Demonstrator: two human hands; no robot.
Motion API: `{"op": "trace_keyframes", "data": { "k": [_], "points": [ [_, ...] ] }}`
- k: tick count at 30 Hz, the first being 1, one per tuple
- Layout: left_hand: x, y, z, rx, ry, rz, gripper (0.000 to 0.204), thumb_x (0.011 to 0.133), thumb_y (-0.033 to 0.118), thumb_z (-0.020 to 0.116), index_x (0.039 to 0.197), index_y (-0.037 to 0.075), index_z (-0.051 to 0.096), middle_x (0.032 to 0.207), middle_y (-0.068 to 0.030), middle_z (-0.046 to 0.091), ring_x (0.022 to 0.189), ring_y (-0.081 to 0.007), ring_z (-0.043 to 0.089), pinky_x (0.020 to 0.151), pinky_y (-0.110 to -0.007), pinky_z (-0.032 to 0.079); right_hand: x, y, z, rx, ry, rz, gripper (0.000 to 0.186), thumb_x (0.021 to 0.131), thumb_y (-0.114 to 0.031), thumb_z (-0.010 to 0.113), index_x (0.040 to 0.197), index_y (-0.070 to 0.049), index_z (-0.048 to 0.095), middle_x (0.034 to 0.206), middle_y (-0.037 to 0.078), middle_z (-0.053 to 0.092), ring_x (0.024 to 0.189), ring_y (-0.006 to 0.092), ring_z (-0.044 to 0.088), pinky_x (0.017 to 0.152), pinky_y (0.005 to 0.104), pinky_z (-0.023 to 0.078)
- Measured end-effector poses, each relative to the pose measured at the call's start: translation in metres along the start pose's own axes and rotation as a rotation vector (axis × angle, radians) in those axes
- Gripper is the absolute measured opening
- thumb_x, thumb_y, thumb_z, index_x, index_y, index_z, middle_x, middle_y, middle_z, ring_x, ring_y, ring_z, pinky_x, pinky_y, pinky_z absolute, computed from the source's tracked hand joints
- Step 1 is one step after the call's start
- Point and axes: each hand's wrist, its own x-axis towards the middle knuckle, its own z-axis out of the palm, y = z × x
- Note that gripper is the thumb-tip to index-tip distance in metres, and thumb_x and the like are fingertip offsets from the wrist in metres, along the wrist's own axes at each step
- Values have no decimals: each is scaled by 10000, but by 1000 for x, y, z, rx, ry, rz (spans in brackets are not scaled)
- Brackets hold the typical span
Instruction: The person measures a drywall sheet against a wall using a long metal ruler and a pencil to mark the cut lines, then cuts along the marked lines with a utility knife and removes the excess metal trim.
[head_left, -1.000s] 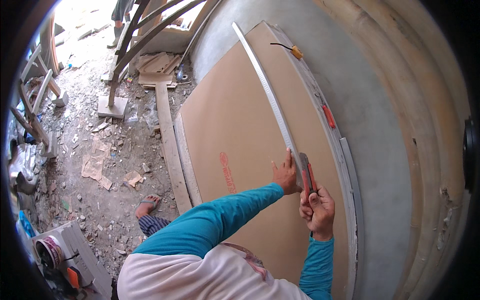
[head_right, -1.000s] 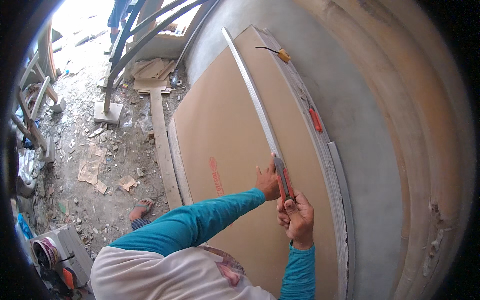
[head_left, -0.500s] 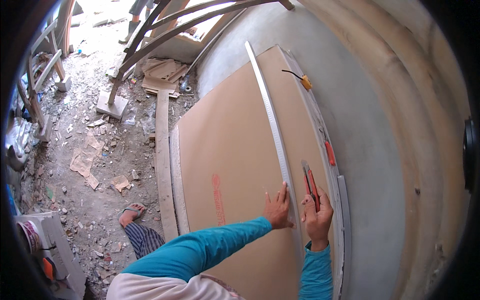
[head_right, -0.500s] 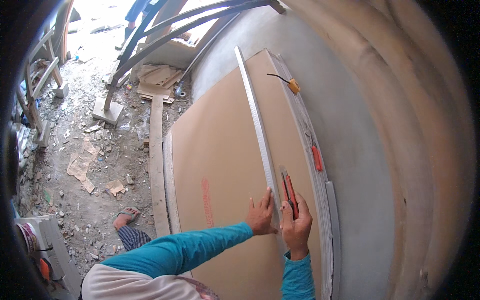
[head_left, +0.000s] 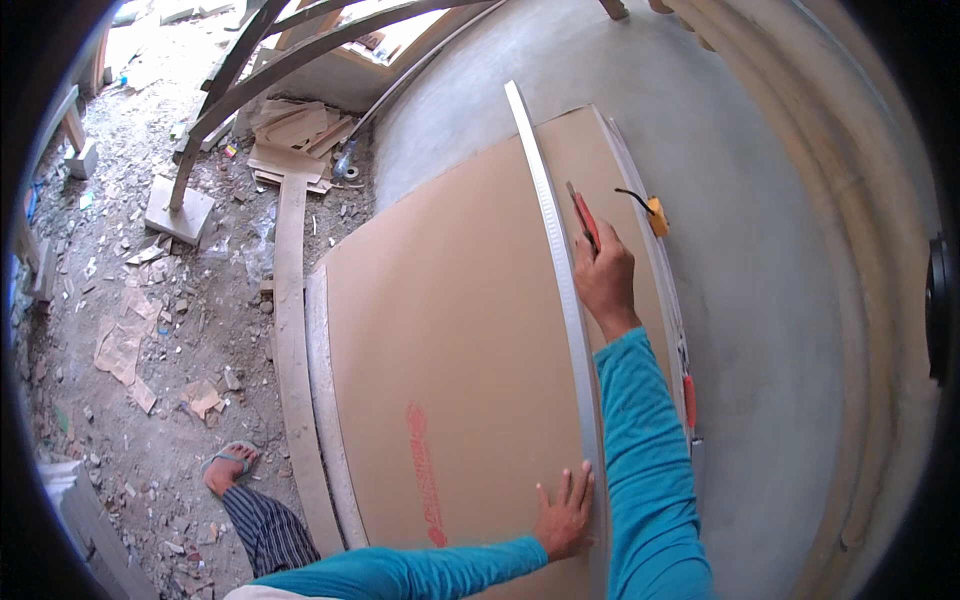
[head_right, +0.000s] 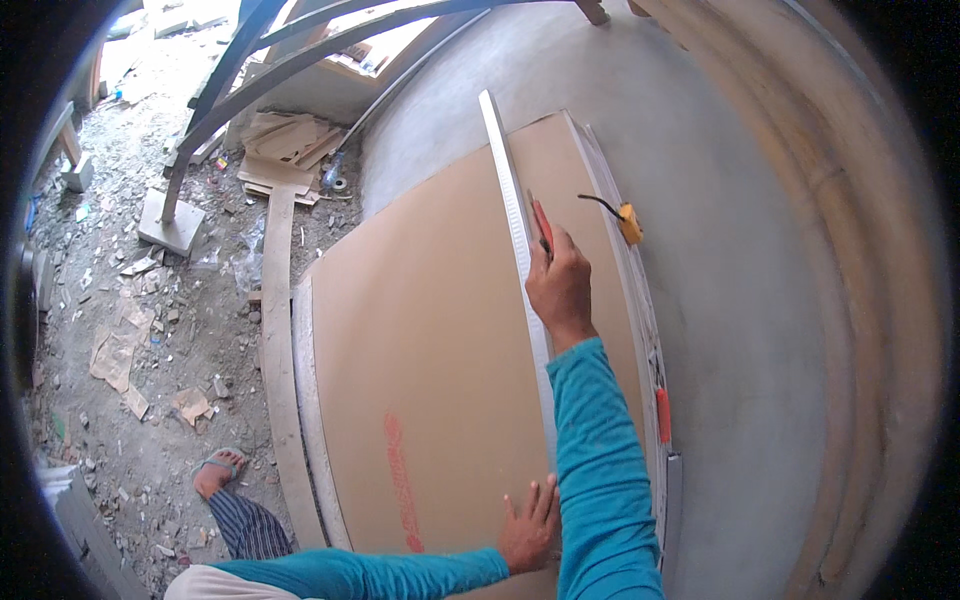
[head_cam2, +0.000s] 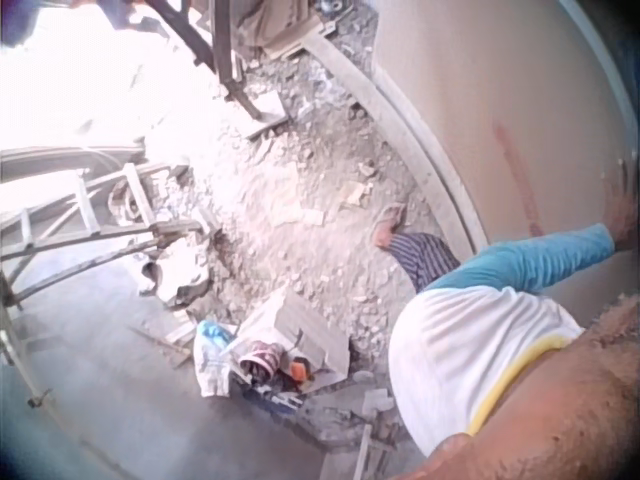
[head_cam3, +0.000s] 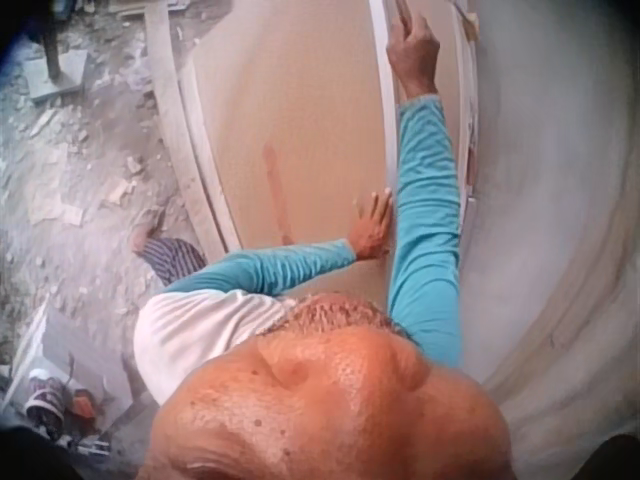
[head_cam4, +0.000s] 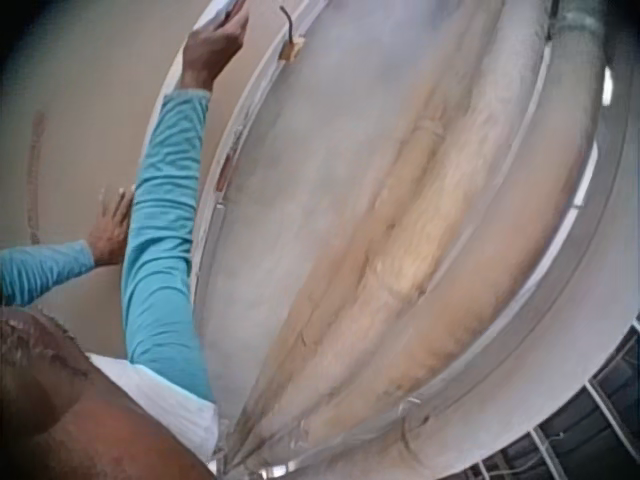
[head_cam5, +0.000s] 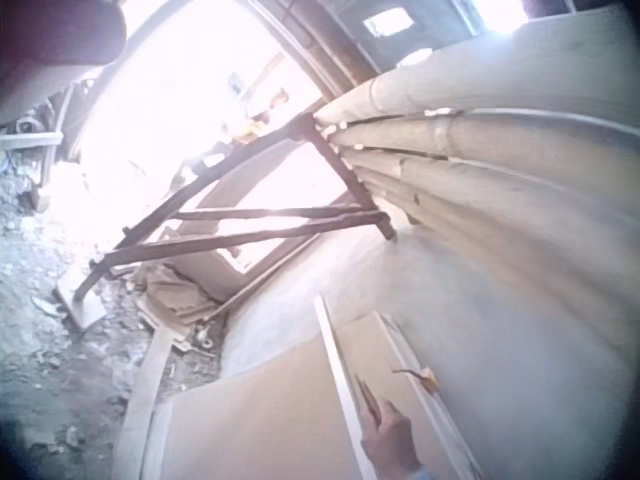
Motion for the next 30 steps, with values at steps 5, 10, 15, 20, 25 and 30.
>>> {"op": "trace_keyframes", "data": {
  "k": [5, 10, 15, 20, 25, 30],
  "points": [
    [2, -9, -11, -74, -133, 11, 1145, 706, 480, 797, 1522, -43, 187, 1630, -186, 41, 1485, -398, 132, 1021, -754, 281, 88, 28, 61, -97, -32, -16, 196, 917, -93, 589, 1027, 66, 559, 976, 295, 651, 902, 461, 641, 793, 497, 517],
    [7, -18, -8, -245, -110, 36, 1077, 718, 437, 796, 1512, -32, 240, 1623, -192, 70, 1495, -398, 91, 942, -830, 275, 140, 40, 101, -278, -139, 111, 221, 907, -168, 618, 974, 42, 607, 955, 269, 683, 905, 435, 666, 781, 500, 535],
    [9, -23, 4, -238, -183, 48, 1149, 662, 399, 808, 1511, -73, 193, 1612, -254, 29, 1477, -484, 44, 1007, -838, 130, 172, 49, 128, -300, -64, 86, 243, 913, -185, 615, 954, 55, 627, 926, 295, 678, 914, 450, 663, 798, 500, 534],
    [10, -29, 11, -275, -111, 75, 1095, 668, 379, 795, 1495, -80, 245, 1611, -258, 22, 1475, -490, 38, 991, -848, 144, 190, 59, 145, -324, -167, 115, 267, 917, -179, 601, 1004, 72, 619, 986, 295, 674, 966, 439, 654, 838, 491, 526],
    [10, -26, 14, -282, -136, 74, 1080, 673, 388, 785, 1490, -84, 261, 1611, -259, 17, 1475, -492, 35, 977, -854, 155, 198, 64, 154, -374, -259, 171, 356, 874, -104, 577, 1209, 13, 583, 1059, 228, 685, 975, 377, 671, 877, 452, 541],
    [10, -26, 11, -255, -158, 73, 1090, 683, 392, 787, 1491, -97, 244, 1608, -268, 9, 1475, -494, 32, 969, -851, 163, 205, 67, 157, -395, -296, 184, 308, 910, -131, 534, 1177, 9, 595, 1068, 232, 683, 992, 386, 670, 878, 457, 543]
  ]
}}
